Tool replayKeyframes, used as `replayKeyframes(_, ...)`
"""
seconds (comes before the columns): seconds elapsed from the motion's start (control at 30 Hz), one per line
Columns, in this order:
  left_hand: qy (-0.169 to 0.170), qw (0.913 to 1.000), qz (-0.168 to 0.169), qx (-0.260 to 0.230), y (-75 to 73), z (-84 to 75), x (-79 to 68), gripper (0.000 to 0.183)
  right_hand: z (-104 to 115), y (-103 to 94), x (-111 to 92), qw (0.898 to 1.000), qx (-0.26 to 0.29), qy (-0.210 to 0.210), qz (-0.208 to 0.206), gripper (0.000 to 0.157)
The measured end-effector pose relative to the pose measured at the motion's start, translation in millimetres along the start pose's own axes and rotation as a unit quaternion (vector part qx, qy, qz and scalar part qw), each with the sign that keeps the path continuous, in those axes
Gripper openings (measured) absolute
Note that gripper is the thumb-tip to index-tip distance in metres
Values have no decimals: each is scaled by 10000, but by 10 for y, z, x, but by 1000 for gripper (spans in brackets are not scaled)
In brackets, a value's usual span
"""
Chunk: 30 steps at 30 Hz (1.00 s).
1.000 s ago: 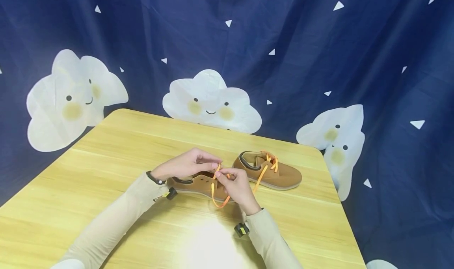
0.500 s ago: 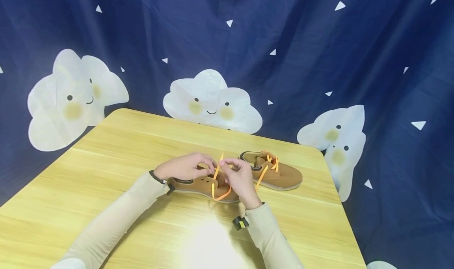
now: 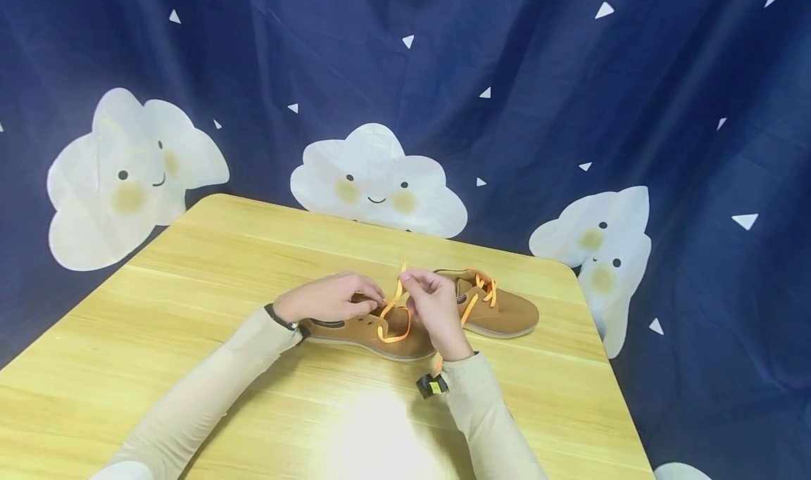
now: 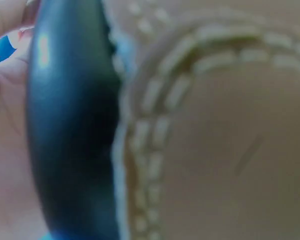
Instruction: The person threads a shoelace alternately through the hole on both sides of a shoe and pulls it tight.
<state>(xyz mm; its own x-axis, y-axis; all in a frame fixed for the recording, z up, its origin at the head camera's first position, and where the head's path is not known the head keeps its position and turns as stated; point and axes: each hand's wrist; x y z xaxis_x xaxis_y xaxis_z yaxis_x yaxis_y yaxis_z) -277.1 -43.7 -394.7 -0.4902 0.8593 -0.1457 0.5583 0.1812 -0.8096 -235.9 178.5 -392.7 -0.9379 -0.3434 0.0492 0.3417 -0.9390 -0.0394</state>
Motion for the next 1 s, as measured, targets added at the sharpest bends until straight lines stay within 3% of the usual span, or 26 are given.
replayKeyframes(0.2, -85, 9998, -14, -158, -5, 37, 14, 32, -187, -71, -30, 9925, 141, 990, 708, 21)
replayKeyframes(0.37, -176, 9994, -124, -261, -8, 71, 32, 32, -291, -96, -29, 9838, 186, 1407, 1100, 17)
replayKeyframes(0.5, -291, 9986, -138, -416, -4, 97, 37, 32, -360, -87, 13, 9788, 160, 1664, 1184, 20)
replayKeyframes(0.7, -341, 9984, -116, -431, 7, 120, 35, 36, -454, -67, 56, 9806, 66, 1602, 1130, 20)
replayKeyframes(1.0, -150, 9996, 27, -230, -10, 109, 14, 33, -460, -20, 72, 9832, -177, 1554, 936, 22)
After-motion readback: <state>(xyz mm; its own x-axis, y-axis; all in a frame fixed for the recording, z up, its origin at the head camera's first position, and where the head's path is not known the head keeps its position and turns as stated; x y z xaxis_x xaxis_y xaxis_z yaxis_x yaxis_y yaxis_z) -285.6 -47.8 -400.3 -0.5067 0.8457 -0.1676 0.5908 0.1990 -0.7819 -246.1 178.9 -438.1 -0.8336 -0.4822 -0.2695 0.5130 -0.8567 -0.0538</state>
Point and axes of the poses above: each hand's wrist, its own x-axis towards the middle knuckle, its own y-axis out of the palm, z = x × y, and after that the axes turned 15 degrees about z, right-handed
